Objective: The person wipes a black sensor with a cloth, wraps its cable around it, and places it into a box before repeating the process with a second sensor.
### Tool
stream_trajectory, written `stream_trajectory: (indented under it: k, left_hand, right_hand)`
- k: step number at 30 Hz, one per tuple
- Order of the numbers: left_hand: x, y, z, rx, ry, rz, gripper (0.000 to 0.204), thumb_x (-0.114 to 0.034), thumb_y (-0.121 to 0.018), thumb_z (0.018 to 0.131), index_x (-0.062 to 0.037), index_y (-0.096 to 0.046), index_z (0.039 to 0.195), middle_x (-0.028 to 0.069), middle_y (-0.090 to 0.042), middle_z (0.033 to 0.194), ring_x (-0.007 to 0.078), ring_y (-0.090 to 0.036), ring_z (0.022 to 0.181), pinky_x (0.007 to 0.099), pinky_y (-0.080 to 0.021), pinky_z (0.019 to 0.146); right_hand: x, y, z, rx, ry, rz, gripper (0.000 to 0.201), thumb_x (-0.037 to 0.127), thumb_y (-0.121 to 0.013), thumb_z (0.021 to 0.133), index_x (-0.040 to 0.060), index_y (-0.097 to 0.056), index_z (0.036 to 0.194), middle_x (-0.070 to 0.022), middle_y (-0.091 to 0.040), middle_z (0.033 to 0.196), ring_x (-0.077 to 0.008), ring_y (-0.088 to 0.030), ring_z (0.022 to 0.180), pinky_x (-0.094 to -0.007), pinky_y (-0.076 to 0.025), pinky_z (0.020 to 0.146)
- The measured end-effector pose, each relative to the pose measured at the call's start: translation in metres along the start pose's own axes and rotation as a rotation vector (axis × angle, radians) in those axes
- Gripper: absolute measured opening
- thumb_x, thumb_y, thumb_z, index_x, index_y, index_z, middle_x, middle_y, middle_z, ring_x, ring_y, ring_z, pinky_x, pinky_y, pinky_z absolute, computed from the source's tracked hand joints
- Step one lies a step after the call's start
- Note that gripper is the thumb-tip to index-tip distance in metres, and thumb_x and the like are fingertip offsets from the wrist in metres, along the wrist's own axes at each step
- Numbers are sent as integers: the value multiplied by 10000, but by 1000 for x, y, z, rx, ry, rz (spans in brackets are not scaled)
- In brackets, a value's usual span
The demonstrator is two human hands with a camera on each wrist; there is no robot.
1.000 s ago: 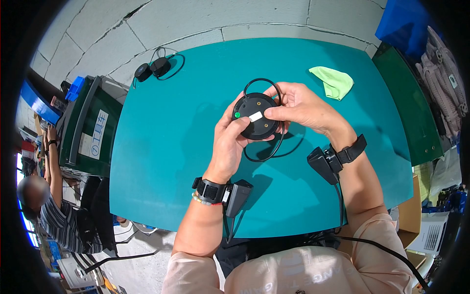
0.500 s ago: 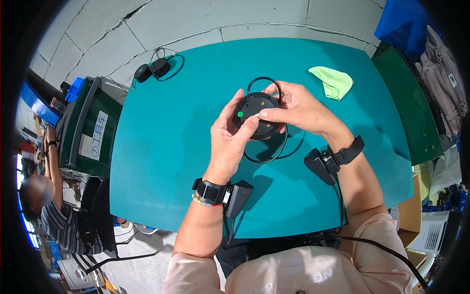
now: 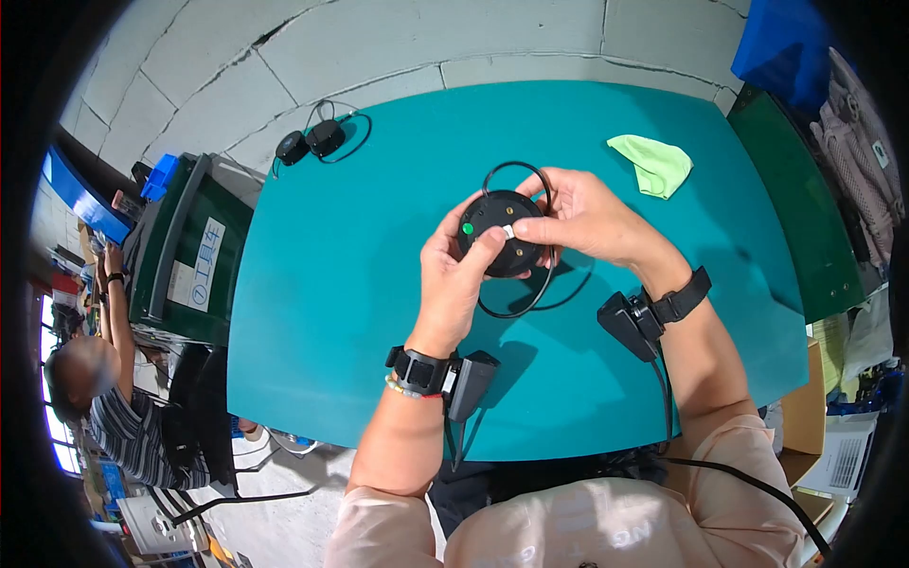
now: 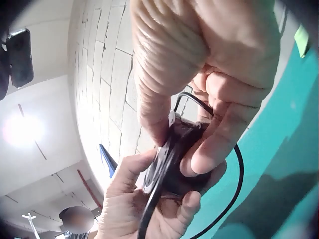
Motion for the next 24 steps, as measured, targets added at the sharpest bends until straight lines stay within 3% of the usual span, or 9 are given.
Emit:
stream_trajectory:
  k: [1, 4, 7, 13, 17, 18, 21, 22, 24]
  left_hand:
    - [-1, -1, 0, 6, -7, 11, 494, -211, -587, 888, 51, -404, 1264, 149, -576, 1095, 215, -641, 900, 334, -595, 663]
    - [1, -3, 0, 35, 54, -109, 545, -449, -365, 921, -7, -451, 1228, 147, -588, 1125, 252, -620, 977, 422, -540, 809]
    - [5, -2, 3, -16, 75, -158, 545, -471, -285, 973, -27, -445, 1246, 144, -557, 1189, 243, -593, 1031, 386, -519, 847]
    - [6, 1, 6, 57, 144, -205, 556, -489, -304, 971, -37, -434, 1268, 125, -549, 1195, 217, -557, 1063, 362, -489, 908]
    - [11, 6, 6, 42, 179, -319, 435, -348, -460, 946, -20, -484, 1230, 114, -551, 1192, 212, -547, 1076, 363, -487, 917]
    - [12, 8, 7, 27, 165, -358, 417, -318, -481, 935, -19, -488, 1226, 112, -551, 1192, 214, -546, 1078, 362, -487, 918]
    - [4, 7, 5, -58, 142, -362, 407, -322, -485, 934, -23, -490, 1210, 108, -568, 1164, 212, -554, 1072, 347, -497, 910]
    - [1, 6, 4, -59, 147, -334, 423, -356, -472, 937, -30, -490, 1206, 109, -569, 1161, 213, -565, 1064, 334, -515, 882]
    - [-1, 4, 3, -62, 151, -305, 441, -391, -459, 940, -38, -490, 1203, 110, -571, 1158, 214, -576, 1055, 321, -532, 855]
  right_hand:
    - [0, 2, 0, -2, 13, 3, 321, 103, -692, 793, -35, -512, 1022, -106, -622, 740, -123, -593, 551, -223, -479, 476]
    - [2, 5, -1, 18, -45, -5, 298, 17, -647, 783, -29, -504, 1041, -90, -612, 823, -114, -611, 650, -223, -515, 516]
    - [5, 2, -1, -13, 57, 52, 313, 29, -661, 762, -39, -517, 1031, -93, -606, 758, -115, -595, 592, -234, -485, 485]
    - [-4, 0, 1, -38, 139, 9, 411, -47, -600, 736, -31, -474, 1126, -66, -516, 969, -105, -558, 808, -233, -493, 643]
    - [-10, 4, -1, -17, 146, -67, 501, -105, -521, 711, -22, -442, 1199, -55, -492, 1009, -109, -523, 929, -241, -468, 737]
    - [-11, 5, 3, -58, 217, -108, 458, -77, -557, 744, -30, -458, 1189, -69, -525, 998, -107, -555, 852, -239, -478, 691]
    - [-9, 11, 2, -110, 123, -129, 369, -15, -608, 783, -34, -503, 1136, -79, -571, 933, -105, -579, 754, -237, -486, 636]
    - [-11, 14, 4, -148, 158, -124, 310, 96, -664, 818, -33, -546, 1075, -75, -599, 843, -105, -582, 639, -232, -481, 557]
    - [-7, 16, 2, -160, 119, -137, 312, 131, -655, 840, -25, -549, 1088, -57, -592, 843, -93, -578, 639, -227, -479, 558]
Point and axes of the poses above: each hand's wrist, its own z-axis towards the middle knuckle, its own y-axis out of the back of the hand, x = y × z, the point moved 4 cm from there along z, towards the middle knuckle
